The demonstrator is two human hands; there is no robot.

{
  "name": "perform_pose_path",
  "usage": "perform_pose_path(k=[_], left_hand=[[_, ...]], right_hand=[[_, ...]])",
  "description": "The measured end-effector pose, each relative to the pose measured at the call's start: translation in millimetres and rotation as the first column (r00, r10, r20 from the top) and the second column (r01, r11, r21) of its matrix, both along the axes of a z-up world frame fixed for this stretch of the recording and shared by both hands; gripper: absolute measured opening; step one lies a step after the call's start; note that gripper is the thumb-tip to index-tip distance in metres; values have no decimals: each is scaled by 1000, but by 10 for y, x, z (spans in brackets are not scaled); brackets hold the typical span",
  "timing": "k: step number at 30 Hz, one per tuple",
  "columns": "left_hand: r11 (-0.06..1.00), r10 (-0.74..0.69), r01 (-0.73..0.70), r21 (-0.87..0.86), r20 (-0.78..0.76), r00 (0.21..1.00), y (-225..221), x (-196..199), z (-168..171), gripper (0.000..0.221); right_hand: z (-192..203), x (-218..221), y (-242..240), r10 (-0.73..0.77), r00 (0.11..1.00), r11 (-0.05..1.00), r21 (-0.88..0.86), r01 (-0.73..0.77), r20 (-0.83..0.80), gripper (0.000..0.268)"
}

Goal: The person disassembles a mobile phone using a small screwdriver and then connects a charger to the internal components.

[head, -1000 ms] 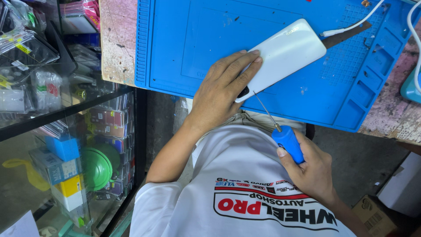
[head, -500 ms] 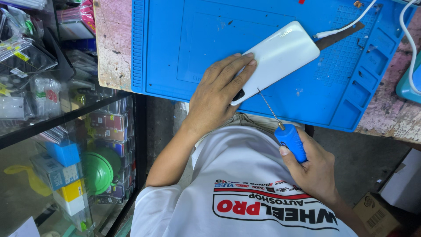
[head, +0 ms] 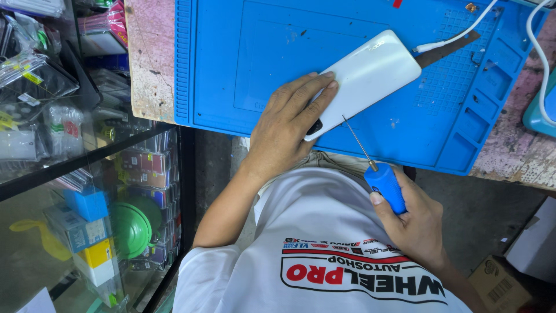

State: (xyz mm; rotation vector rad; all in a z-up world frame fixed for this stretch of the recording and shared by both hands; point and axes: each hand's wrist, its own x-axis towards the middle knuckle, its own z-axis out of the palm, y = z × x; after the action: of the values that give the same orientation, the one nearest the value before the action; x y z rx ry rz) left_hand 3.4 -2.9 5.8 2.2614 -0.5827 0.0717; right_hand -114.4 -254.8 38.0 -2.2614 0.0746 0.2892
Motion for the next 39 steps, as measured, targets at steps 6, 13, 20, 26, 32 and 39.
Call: perform_pose_path(k=[6, 13, 20, 26, 32, 39], left_hand=[[1000, 5, -4, 12, -7, 1000, -16, -5, -17, 76], [1000, -3, 3, 5, -32, 999, -10, 4, 6, 75], [1000, -1, 2, 20, -38, 999, -16, 19, 54, 73], [1000, 8, -7, 15, -10, 1000, -35, 38, 66, 69], [1000, 10, -10, 6, -17, 1000, -41, 51, 71, 68], [1000, 21, -21, 19, -22, 1000, -59, 60, 143, 66]], right_hand=[[5, 18, -10, -11, 1000, 1000, 25, 10, 26, 48], [52, 40, -20, -45, 999, 999, 20, 45, -12, 49], [145, 92, -68, -88, 996, 996, -32, 88, -18, 46], [151, 142, -117, -83, 995, 992, -91, 88, 57, 46], [190, 217, -153, -72, 993, 986, -144, 85, 93, 46], [198, 287, -213, -84, 978, 975, -189, 120, 189, 48]])
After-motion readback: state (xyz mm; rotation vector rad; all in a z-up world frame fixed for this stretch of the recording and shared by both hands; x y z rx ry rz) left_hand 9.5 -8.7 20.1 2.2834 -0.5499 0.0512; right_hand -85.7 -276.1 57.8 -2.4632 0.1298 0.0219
